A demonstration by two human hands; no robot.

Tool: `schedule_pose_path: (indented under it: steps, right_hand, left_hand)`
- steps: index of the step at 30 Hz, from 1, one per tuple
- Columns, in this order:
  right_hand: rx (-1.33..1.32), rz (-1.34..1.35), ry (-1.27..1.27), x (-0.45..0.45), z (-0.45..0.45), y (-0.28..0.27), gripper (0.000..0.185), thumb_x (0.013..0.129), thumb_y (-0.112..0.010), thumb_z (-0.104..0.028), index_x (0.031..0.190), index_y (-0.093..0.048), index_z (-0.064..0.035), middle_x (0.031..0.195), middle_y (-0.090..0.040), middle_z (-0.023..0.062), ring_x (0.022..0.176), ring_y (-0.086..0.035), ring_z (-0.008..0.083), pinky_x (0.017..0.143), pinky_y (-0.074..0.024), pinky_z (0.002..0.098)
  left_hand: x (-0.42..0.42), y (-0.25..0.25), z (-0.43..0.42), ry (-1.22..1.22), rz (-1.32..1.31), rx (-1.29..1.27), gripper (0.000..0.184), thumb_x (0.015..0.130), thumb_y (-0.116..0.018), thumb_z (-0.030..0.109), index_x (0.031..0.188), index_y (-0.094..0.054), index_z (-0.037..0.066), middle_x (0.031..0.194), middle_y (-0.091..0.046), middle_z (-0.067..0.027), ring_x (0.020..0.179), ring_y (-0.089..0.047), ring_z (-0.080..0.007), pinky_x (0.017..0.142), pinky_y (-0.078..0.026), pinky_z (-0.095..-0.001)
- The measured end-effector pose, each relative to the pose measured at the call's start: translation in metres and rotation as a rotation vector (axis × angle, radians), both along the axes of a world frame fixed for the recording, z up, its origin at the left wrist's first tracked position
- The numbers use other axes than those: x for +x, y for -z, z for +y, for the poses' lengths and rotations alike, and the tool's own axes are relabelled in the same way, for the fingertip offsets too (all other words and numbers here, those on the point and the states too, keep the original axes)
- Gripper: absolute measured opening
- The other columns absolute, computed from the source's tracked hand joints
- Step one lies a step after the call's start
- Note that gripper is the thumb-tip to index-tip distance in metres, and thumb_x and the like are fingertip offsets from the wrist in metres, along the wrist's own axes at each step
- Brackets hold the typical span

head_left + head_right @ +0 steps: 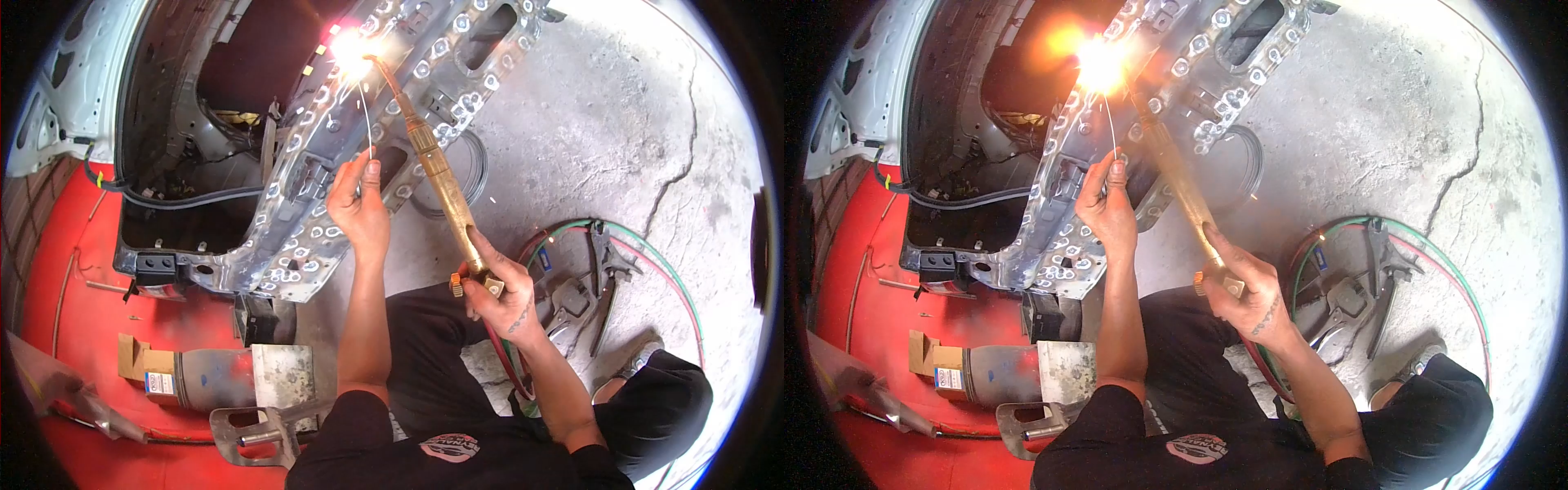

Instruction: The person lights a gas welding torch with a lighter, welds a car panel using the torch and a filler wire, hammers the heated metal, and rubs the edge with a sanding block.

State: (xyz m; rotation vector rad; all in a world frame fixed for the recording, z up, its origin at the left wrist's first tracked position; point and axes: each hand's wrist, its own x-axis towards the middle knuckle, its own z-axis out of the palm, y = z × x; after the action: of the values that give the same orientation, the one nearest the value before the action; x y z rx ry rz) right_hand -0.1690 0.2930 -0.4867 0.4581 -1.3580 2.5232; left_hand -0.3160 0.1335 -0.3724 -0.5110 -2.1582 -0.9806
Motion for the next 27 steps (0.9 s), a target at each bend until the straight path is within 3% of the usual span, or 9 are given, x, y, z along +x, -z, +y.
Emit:
schedule_pose_path:
  steps: [12, 15, 18, 21, 27]
  right_hand:
    - [-0.018, 0.023, 0.011, -0.0013, -0.002, 0.0029, 0.068, 0.094, -0.061, 0.008, 0.157, -0.041, -0.0035, 0.103, -0.069, 0.0104, 0.06, -0.064, 0.0094, 0.055, -0.0532, 0.023]
    - [-0.047, -0.033, 0.027, 0.0, -0.0022, -0.0022, 0.072, 0.085, -0.064, 0.013, 0.153, -0.05, -0.0071, 0.098, -0.069, 0.0088, 0.069, -0.064, 0.009, 0.061, -0.0536, 0.026]
    - [-0.075, -0.092, -0.035, 0.0026, 0.0008, -0.0061, 0.072, 0.085, -0.063, 0.013, 0.153, -0.051, -0.0078, 0.097, -0.069, 0.0081, 0.069, -0.063, 0.0084, 0.06, -0.0533, 0.0255]
    - [-0.05, -0.068, 0.022, 0.0011, -0.0024, -0.0028, 0.072, 0.085, -0.062, 0.013, 0.153, -0.051, -0.008, 0.097, -0.069, 0.0075, 0.067, -0.062, 0.0076, 0.059, -0.0528, 0.0251]
    - [-0.07, -0.08, 0.003, 0.0015, -0.002, -0.0051, 0.071, 0.085, -0.062, 0.013, 0.152, -0.052, -0.0074, 0.095, -0.068, 0.0073, 0.065, -0.061, 0.0068, 0.058, -0.0517, 0.025]
  left_hand:
    - [-0.0016, 0.0006, -0.0009, 0.02, 0.0, 0.016, 0.02, 0.094, -0.072, 0.002, 0.114, -0.076, -0.001, 0.087, -0.064, -0.0034, 0.08, -0.054, -0.0109, 0.07, -0.042, -0.0251]
    - [-0.0004, -0.0006, -0.001, 0.002, 0.005, -0.016, 0.02, 0.095, -0.072, 0.002, 0.114, -0.076, -0.001, 0.087, -0.064, -0.0032, 0.079, -0.054, -0.0107, 0.07, -0.042, -0.025]
    - [0.0011, -0.0019, -0.0018, -0.022, -0.018, -0.033, 0.02, 0.097, -0.07, 0.004, 0.115, -0.076, -0.003, 0.091, -0.069, -0.0034, 0.086, -0.058, -0.0091, 0.078, -0.046, -0.0234]
    - [-0.0001, -0.0006, -0.0002, -0.008, 0.003, -0.01, 0.02, 0.095, -0.072, 0.001, 0.114, -0.076, -0.001, 0.087, -0.064, -0.0031, 0.079, -0.053, -0.0106, 0.07, -0.042, -0.025]
    - [0.0009, -0.0013, 0.0014, -0.011, 0.008, -0.008, 0.019, 0.095, -0.071, 0.001, 0.113, -0.076, -0.001, 0.088, -0.064, -0.003, 0.08, -0.053, -0.0106, 0.071, -0.042, -0.0249]
